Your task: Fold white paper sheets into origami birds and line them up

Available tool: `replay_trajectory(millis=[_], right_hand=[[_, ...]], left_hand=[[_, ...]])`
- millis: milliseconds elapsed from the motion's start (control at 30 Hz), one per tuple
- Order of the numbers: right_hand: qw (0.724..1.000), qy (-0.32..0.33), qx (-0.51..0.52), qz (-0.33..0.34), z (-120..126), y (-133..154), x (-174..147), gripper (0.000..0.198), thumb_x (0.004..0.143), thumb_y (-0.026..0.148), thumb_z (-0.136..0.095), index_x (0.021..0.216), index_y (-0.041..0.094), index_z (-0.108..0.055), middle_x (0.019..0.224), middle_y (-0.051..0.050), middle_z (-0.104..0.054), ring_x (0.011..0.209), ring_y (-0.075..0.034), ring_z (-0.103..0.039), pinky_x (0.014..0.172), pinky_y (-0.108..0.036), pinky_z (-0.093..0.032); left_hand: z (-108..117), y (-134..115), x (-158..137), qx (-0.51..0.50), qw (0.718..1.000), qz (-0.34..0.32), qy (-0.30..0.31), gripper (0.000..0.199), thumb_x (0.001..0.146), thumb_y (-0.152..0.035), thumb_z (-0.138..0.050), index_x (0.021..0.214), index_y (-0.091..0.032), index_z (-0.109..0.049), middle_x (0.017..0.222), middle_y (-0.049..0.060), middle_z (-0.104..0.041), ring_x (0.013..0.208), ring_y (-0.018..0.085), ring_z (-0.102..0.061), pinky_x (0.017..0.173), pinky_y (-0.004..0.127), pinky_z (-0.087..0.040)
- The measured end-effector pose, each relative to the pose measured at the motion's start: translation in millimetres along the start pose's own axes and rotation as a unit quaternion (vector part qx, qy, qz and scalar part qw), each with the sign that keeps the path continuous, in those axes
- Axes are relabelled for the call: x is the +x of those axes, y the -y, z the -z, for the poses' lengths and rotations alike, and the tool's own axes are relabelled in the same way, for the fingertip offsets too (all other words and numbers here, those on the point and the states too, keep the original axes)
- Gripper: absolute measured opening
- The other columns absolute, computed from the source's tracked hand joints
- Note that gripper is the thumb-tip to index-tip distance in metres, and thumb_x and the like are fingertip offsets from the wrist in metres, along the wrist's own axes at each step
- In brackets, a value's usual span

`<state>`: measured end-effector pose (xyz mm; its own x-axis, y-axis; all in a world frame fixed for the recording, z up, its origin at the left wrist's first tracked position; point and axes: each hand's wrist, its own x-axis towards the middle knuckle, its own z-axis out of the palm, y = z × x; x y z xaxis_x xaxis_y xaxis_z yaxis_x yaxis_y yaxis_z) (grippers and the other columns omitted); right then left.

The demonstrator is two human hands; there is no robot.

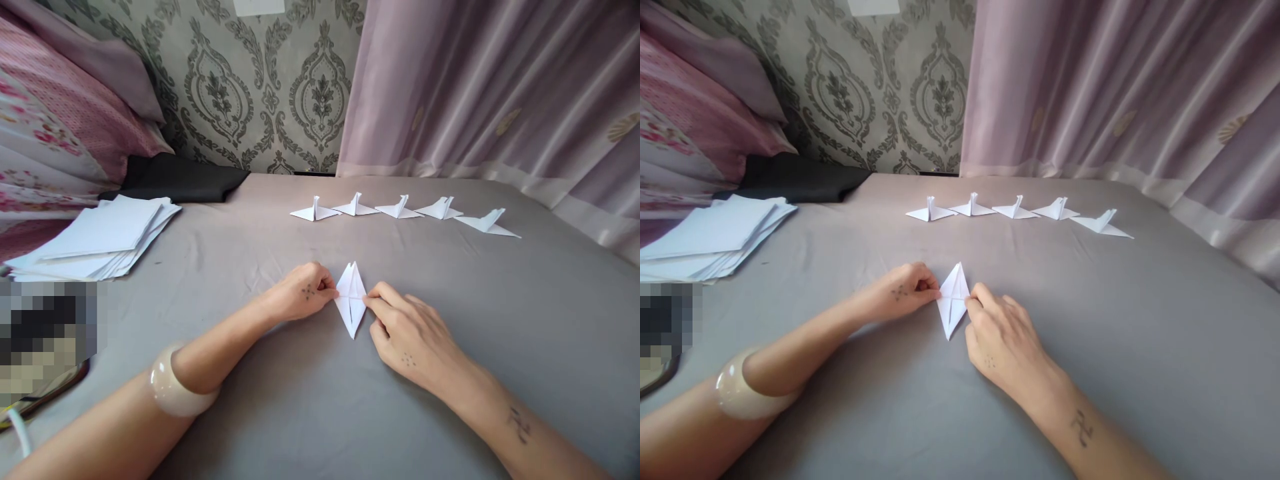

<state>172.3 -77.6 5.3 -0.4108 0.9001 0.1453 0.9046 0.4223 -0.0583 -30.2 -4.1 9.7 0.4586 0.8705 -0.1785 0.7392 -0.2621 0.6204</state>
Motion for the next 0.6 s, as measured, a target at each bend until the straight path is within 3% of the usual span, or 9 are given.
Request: replay_trajectory(millis=[333, 500, 600], right_hand=[[1.000, 0.005, -0.003, 0.001, -1, 0, 0, 0.039, 0.079, 0.004, -0.042, 0.103, 0.020, -0.066, 0.094, -0.002, -0.061, 0.059, -0.013, -0.048, 0.064, -0.032, -0.035], [1.000, 0.012, 0.027, -0.011, 1, -4, 3, 0.041, 0.079, 0.004, -0.042, 0.105, 0.021, -0.068, 0.096, -0.002, -0.063, 0.062, -0.013, -0.052, 0.063, -0.031, -0.036], [0.995, 0.031, 0.084, -0.035, 3, -11, 6, 0.041, 0.080, 0.005, -0.042, 0.103, 0.024, -0.070, 0.097, 0.001, -0.063, 0.062, -0.011, -0.053, 0.059, -0.029, -0.037]], left_hand=[[-4, -18, 0, 0.087, 0.995, 0.045, 0.001, 0.014, 0.078, -0.022, -0.048, 0.070, -0.017, -0.059, 0.085, 0.005, -0.063, 0.072, 0.017, -0.055, 0.061, 0.027, -0.038], [-4, -16, 5, 0.060, 0.995, 0.076, 0.005, 0.013, 0.075, -0.023, -0.051, 0.066, -0.018, -0.058, 0.071, 0.003, -0.062, 0.064, 0.017, -0.055, 0.057, 0.027, -0.037], [-6, -6, 5, 0.039, 0.998, 0.052, -0.007, 0.011, 0.077, -0.026, -0.053, 0.071, -0.018, -0.057, 0.070, 0.002, -0.060, 0.064, 0.017, -0.055, 0.057, 0.027, -0.040]])
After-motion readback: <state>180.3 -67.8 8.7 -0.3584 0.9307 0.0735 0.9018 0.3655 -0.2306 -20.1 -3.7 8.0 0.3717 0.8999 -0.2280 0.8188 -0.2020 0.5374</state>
